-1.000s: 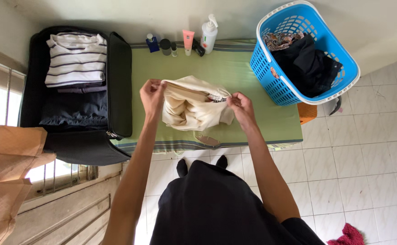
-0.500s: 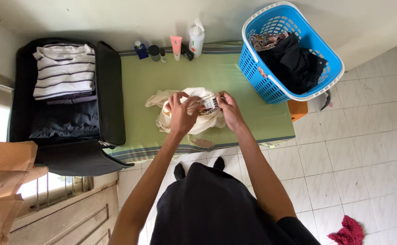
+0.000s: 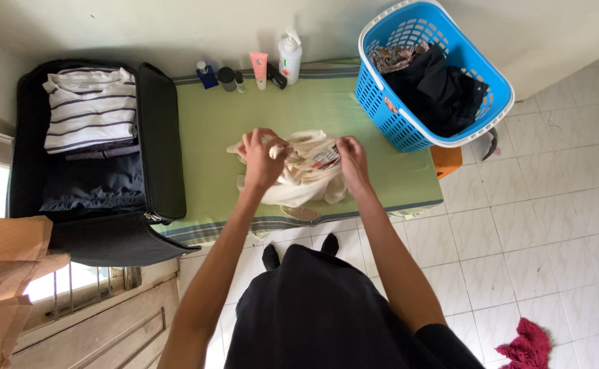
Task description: The person folds a light-colored t-shirt on a green table. They smooth the fabric, fold the sleeves inward, fold the sides toward the center, and then fold the shirt in half lengthwise. The folded shirt remains on the table.
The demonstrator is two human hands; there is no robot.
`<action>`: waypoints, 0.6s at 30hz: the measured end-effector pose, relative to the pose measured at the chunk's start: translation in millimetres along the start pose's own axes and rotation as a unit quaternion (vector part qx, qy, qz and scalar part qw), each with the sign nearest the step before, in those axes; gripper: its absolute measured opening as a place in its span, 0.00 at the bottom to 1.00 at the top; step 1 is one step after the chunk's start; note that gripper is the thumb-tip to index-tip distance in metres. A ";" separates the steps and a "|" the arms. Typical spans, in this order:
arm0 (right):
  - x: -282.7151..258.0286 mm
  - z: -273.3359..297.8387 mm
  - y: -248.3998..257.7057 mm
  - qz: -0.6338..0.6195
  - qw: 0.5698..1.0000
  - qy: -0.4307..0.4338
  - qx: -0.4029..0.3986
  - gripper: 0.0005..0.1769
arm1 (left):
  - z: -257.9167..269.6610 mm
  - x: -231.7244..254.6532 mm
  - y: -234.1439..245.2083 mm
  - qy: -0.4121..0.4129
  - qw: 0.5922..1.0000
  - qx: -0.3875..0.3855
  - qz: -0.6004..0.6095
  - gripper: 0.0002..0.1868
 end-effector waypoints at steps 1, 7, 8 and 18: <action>2.1 -0.6 4.0 0.033 0.999 -0.008 0.005 0.12 | -1.0 0.2 8.2 -0.002 1.000 0.001 0.009 0.09; -28.1 4.6 -9.5 0.204 0.975 0.083 0.002 0.12 | -12.4 14.9 35.4 0.067 0.992 -0.044 0.098 0.10; -41.1 10.5 -16.2 0.251 0.957 0.145 0.001 0.14 | -13.1 15.5 36.1 0.084 0.988 -0.050 0.118 0.10; -90.0 48.0 -80.3 0.354 0.904 0.230 -0.067 0.11 | -5.8 5.6 15.7 0.101 0.982 -0.087 0.137 0.11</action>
Point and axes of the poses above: each hand's wrist, its own z-axis away from the middle knuckle, its own y-axis out of the back of the hand, x = y × z, the point moved 4 cm from there along -z, towards the middle knuckle, and after that the axes turned 11 degrees about y, right-handed, at the moved point
